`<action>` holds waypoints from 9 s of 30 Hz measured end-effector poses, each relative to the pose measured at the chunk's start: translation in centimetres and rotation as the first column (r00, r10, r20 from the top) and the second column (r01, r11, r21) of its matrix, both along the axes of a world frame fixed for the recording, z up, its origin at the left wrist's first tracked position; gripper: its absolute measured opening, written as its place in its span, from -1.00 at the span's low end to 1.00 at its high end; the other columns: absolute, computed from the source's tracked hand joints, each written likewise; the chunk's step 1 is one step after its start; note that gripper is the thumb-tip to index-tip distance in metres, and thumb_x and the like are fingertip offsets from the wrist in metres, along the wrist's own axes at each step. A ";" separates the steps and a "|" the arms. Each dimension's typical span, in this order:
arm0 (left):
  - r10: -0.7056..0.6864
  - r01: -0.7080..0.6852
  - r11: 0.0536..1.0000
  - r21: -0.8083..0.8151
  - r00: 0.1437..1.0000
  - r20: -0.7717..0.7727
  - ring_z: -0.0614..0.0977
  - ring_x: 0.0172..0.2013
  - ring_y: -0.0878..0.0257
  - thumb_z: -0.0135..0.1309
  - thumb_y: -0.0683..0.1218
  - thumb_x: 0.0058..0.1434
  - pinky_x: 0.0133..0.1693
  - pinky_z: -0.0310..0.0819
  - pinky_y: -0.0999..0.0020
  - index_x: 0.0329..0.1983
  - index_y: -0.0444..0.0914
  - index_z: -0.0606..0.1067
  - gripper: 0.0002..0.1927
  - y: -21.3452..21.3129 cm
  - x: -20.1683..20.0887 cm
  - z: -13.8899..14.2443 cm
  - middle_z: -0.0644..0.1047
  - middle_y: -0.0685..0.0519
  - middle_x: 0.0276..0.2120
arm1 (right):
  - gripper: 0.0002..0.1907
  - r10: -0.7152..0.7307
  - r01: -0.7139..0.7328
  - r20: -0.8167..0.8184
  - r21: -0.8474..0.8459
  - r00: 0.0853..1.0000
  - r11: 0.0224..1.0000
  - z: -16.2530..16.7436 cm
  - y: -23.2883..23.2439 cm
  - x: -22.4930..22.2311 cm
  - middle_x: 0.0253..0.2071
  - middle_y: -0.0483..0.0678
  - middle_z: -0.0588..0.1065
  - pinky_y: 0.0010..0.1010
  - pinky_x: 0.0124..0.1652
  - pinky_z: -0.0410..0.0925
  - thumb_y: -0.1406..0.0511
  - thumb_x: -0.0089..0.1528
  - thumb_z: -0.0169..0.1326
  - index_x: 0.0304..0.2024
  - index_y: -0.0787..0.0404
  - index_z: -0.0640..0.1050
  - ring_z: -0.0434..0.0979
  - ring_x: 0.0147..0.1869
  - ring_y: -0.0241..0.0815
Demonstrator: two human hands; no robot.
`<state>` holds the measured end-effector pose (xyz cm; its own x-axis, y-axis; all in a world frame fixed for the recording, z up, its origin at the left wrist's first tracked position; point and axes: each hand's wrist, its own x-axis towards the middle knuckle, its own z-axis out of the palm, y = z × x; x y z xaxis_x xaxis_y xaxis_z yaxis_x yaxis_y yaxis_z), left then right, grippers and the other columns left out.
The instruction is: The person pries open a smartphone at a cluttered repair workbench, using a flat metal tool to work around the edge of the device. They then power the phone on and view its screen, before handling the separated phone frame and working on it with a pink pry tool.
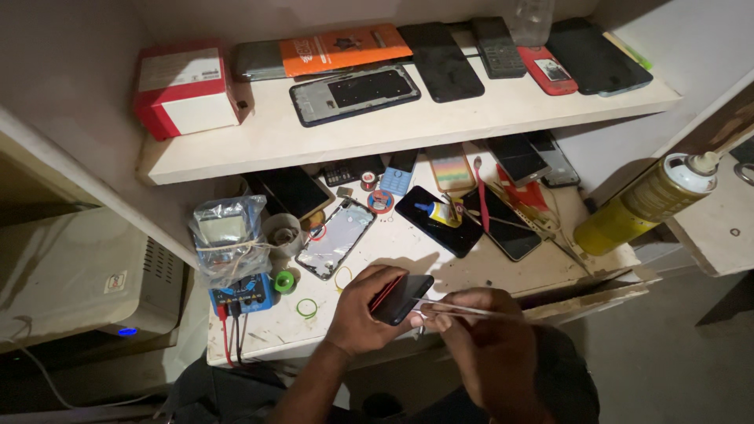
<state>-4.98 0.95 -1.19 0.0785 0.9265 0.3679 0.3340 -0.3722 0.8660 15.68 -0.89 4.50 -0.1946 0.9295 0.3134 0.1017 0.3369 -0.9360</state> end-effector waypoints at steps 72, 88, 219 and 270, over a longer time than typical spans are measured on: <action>0.005 -0.003 0.999 0.040 1.000 -0.031 0.69 -0.04 0.09 0.48 0.04 -0.14 0.02 0.59 0.28 0.09 -0.33 0.55 -0.28 0.1 -0.1 0.0 0.60 -0.10 -0.02 | -0.70 -0.148 0.068 0.306 0.258 0.940 0.964 1.3 -0.3 -1.4 -0.26 0.00 0.62 -0.50 -0.31 0.54 0.44 0.10 0.26 -0.13 0.24 0.51 0.71 -0.27 -0.27; 0.008 -0.007 0.998 0.063 1.000 -0.022 0.68 -0.01 0.10 0.49 0.05 -0.14 0.05 0.57 0.29 0.09 -0.33 0.54 -0.27 0.3 -0.1 -0.3 0.58 -0.10 0.00 | -0.70 -0.160 0.185 0.345 -0.040 0.925 0.982 1.8 -0.5 -1.6 -0.29 -0.06 0.64 -0.48 -0.52 0.54 0.42 0.07 0.21 -0.12 0.22 0.53 0.72 -0.34 -0.30; 0.008 -0.008 1.000 0.013 1.000 -0.017 0.68 0.01 0.08 0.50 0.06 -0.11 0.08 0.55 0.25 0.09 -0.34 0.55 -0.28 0.4 -0.2 -1.0 0.61 -0.12 0.00 | -0.86 0.021 -0.062 -0.231 -0.173 0.973 0.983 0.8 -0.6 -1.1 -0.27 0.15 0.66 -0.37 -0.19 0.57 0.52 0.21 0.08 -0.17 0.39 0.48 0.70 -0.20 -0.19; -0.002 0.003 0.999 0.044 1.000 -0.009 0.69 -0.03 0.12 0.50 0.00 -0.15 0.05 0.57 0.30 0.08 -0.33 0.55 -0.29 0.5 -0.2 -1.1 0.62 -0.09 -0.03 | -0.84 -0.060 0.115 0.158 -0.367 0.986 0.923 1.0 -0.4 -0.9 -0.40 0.00 0.66 -0.46 -0.49 0.37 0.44 0.17 0.11 -0.21 0.18 0.62 0.55 -0.47 -0.31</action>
<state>-5.14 1.46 -2.30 0.0841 0.9092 0.4078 0.3407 -0.4109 0.8456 14.77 -1.28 5.48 -0.1232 0.9887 -0.0849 0.2548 -0.0512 -0.9656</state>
